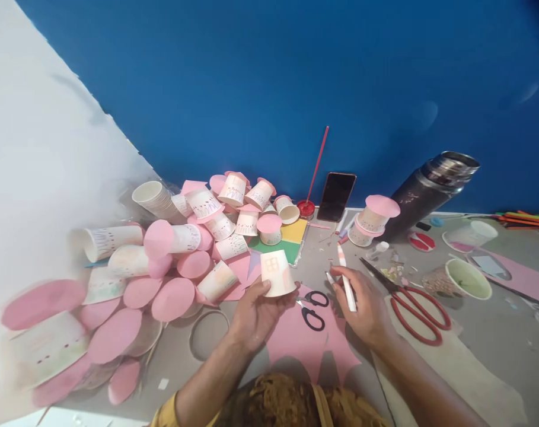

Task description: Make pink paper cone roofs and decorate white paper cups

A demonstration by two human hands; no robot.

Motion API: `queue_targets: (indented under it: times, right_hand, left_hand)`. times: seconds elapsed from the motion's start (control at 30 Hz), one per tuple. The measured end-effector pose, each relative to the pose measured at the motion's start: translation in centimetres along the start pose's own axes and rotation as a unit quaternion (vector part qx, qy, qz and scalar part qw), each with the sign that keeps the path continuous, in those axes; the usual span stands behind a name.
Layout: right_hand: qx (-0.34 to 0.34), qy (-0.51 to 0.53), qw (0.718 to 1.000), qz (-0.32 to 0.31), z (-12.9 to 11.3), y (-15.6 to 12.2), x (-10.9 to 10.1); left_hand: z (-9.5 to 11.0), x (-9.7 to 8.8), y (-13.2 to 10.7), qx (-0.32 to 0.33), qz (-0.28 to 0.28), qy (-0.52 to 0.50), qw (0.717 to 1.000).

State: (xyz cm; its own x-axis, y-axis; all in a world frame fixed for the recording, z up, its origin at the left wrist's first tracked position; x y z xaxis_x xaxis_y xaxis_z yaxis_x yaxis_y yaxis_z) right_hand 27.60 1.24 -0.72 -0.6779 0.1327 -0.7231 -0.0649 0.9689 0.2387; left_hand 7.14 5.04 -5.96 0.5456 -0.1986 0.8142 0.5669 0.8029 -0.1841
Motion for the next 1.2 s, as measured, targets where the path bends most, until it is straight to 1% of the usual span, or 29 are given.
queue_targets:
  times: [0.03,0.1,0.2,0.4,0.53,0.63,0.73,0.8,0.87,0.97,1.03,1.07,1.13,1.2]
  right_hand:
    - [-0.015,-0.049,0.999,-0.012,0.1,0.2,0.1]
    - [-0.023,-0.118,0.992,-0.035,0.5,0.5,0.4]
    - [0.000,-0.195,0.978,-0.072,1.2,0.6,0.7]
    - [0.054,-0.301,0.942,-0.136,2.0,0.4,0.8]
    - [0.074,-0.337,0.923,-0.173,2.8,0.4,0.8]
    - [0.080,-0.332,0.920,-0.192,3.0,0.4,0.5]
    - [0.074,-0.300,0.937,-0.160,2.1,0.6,-0.4]
    - [0.072,-0.277,0.947,-0.145,1.5,0.5,-0.6]
    - [0.089,-0.276,0.942,-0.167,1.6,0.3,0.1]
    - [0.124,-0.291,0.922,-0.222,2.4,-0.3,1.6]
    - [0.138,-0.282,0.921,-0.231,2.8,-0.4,2.0]
    - [0.142,-0.265,0.927,-0.226,2.9,-0.4,2.0]
    - [0.152,-0.194,0.948,-0.200,2.8,-0.2,1.4]
    - [0.152,-0.074,0.971,-0.168,2.5,-0.1,0.7]
  left_hand:
    - [0.0,-0.2,0.0,-0.001,0.002,-0.007,1.000]
    - [-0.2,-0.4,0.1,-0.005,0.005,-0.017,1.000]
    - [-0.4,-0.2,0.1,-0.019,-0.001,-0.025,0.999]
    - [-0.3,0.3,-0.2,-0.026,0.009,-0.042,0.999]
    - [-0.7,0.6,-0.5,-0.050,0.009,-0.061,0.997]
    - [-0.7,0.3,-0.5,-0.052,0.018,-0.069,0.996]
    - [-0.6,-0.2,-0.4,-0.045,0.030,-0.079,0.995]
    - [-0.6,-0.3,-0.2,-0.042,0.031,-0.084,0.995]
    - [-0.7,-0.3,-0.1,-0.041,0.033,-0.086,0.995]
    - [-0.8,-0.4,-0.2,-0.045,0.039,-0.090,0.994]
    - [-1.0,-0.3,-0.2,-0.051,0.038,-0.095,0.993]
    - [-1.1,-0.3,-0.2,-0.056,0.035,-0.099,0.993]
    - [-1.3,-0.1,-0.2,-0.063,0.024,-0.106,0.992]
    - [-1.4,0.1,-0.1,-0.063,0.008,-0.112,0.992]
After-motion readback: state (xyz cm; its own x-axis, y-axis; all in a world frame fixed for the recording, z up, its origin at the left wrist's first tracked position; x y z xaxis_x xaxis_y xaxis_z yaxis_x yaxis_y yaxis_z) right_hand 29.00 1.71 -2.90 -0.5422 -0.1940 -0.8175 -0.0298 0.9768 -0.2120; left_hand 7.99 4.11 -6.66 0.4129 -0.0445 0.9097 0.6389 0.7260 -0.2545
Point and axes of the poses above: each hand's wrist, its own y-axis towards the middle knuckle, its own x-axis out of the palm, z = x × y, the point moved 9 cm from there along y, towards the middle knuckle, and after that the axes turned 15 degrees about -z, right-handed, at the moved point
